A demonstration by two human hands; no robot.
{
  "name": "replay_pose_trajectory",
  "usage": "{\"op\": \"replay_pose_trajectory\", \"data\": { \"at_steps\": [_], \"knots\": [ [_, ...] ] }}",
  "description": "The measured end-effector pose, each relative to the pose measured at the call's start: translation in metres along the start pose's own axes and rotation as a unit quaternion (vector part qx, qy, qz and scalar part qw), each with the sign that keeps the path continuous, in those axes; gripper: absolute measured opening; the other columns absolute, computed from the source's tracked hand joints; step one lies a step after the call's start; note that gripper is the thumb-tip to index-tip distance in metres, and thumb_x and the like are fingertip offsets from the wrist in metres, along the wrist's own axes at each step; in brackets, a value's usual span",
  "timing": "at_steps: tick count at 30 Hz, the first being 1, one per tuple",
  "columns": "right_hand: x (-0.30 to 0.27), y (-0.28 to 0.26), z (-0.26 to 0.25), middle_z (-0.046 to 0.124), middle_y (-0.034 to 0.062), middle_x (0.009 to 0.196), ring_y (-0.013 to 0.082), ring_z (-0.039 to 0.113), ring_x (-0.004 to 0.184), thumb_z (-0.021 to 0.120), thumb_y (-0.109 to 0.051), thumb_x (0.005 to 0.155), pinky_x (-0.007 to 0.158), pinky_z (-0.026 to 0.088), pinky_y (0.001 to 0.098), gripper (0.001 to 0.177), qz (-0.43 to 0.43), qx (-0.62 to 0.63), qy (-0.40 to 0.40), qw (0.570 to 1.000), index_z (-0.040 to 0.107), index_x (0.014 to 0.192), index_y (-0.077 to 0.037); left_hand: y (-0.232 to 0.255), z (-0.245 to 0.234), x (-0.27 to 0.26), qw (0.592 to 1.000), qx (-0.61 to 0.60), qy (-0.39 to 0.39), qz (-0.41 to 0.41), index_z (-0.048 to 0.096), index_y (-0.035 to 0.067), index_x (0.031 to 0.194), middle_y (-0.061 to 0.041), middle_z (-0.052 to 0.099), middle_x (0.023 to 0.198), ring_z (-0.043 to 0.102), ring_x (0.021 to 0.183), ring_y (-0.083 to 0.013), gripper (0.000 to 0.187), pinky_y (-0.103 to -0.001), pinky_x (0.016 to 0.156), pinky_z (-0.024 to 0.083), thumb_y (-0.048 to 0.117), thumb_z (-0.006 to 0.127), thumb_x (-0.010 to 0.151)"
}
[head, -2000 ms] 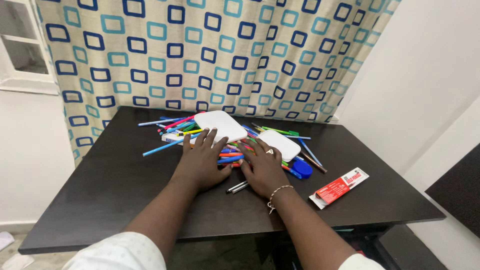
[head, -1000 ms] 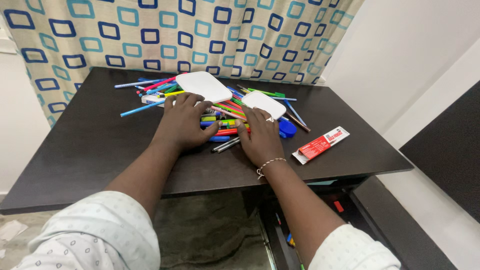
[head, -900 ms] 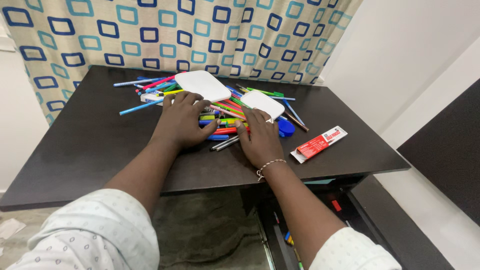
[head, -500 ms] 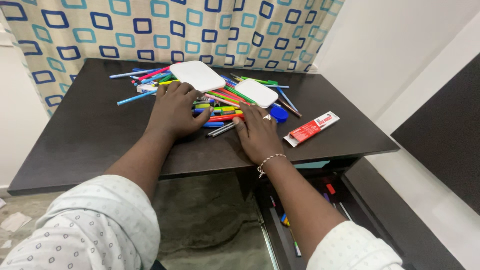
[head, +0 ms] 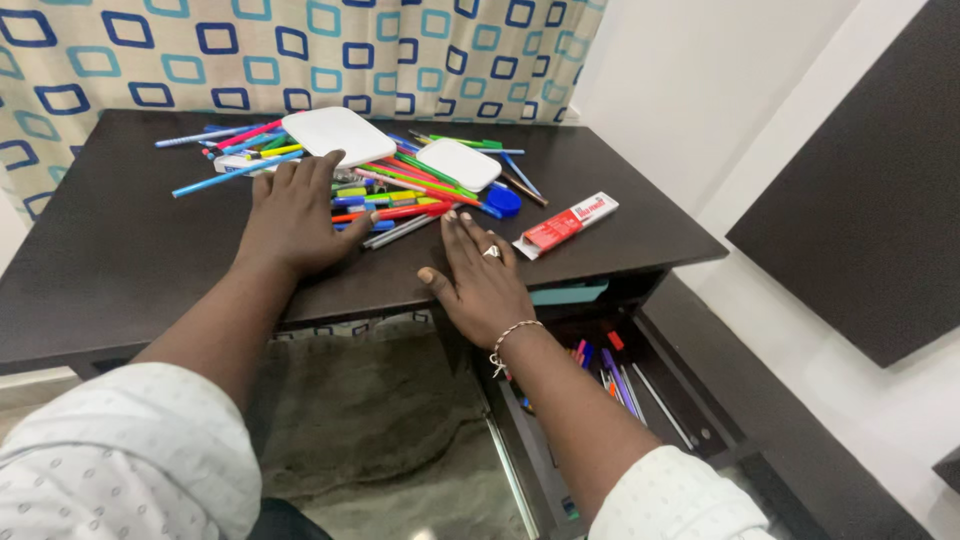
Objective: The person organizes stationery items by transferring pens, markers, highlighters, pencils, and erasers from a drawer to the desk surface. The person repeatedly opens and closes the drawer, picking up items and placing them on the desk.
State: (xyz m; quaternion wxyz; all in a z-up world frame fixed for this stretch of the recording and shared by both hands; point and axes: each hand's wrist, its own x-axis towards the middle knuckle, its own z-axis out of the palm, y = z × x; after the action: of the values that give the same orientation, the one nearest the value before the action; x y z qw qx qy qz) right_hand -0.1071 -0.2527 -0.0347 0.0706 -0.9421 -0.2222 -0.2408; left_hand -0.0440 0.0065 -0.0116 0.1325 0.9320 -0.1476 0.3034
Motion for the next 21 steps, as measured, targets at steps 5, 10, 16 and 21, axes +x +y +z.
{"op": "replay_pose_trajectory", "data": {
  "at_steps": [5,10,16,21],
  "knots": [
    [-0.036,-0.002,-0.004,0.027,0.0109,0.169,0.0277,0.022,0.156,0.038,-0.055,0.104,0.123,0.016,0.0472,0.076,0.023,0.018,0.008,1.0,0.023,0.162,-0.007,0.008,0.002,-0.015,0.997,0.026,-0.07,-0.019,0.024,0.015,0.162,-0.02,0.023,0.165,0.021,0.15,-0.0374,0.101,-0.059,0.114,0.016,0.078,0.044,0.086],
    [-0.087,0.008,-0.013,0.025,0.0125,0.17,0.03,0.023,0.157,0.048,-0.047,0.104,0.126,0.018,0.046,0.074,-0.024,-0.009,0.044,0.999,0.025,0.162,-0.006,0.016,0.002,-0.025,0.994,0.034,-0.105,-0.015,0.016,0.018,0.164,-0.018,0.011,0.169,0.012,0.154,-0.0342,0.105,-0.06,0.119,0.008,0.084,0.039,0.085],
    [-0.136,0.045,-0.011,0.027,0.0118,0.169,0.0308,0.029,0.152,0.054,-0.042,0.1,0.12,0.026,0.0475,0.073,0.025,-0.004,0.0,1.0,0.03,0.16,-0.008,0.042,-0.003,-0.03,0.985,0.053,-0.164,-0.009,0.007,0.019,0.163,-0.017,-0.003,0.169,-0.001,0.156,-0.033,0.107,-0.061,0.118,-0.003,0.087,0.031,0.084],
    [-0.182,0.1,0.017,0.031,0.0062,0.165,0.0274,0.031,0.151,0.06,-0.047,0.091,0.115,0.031,0.0513,0.082,0.168,-0.045,-0.114,0.978,0.03,0.158,-0.013,0.079,-0.002,-0.05,0.98,0.079,-0.18,0.001,0.003,0.02,0.163,-0.017,-0.004,0.169,-0.003,0.155,-0.0332,0.105,-0.063,0.117,-0.006,0.087,0.025,0.086]
  ]
}}
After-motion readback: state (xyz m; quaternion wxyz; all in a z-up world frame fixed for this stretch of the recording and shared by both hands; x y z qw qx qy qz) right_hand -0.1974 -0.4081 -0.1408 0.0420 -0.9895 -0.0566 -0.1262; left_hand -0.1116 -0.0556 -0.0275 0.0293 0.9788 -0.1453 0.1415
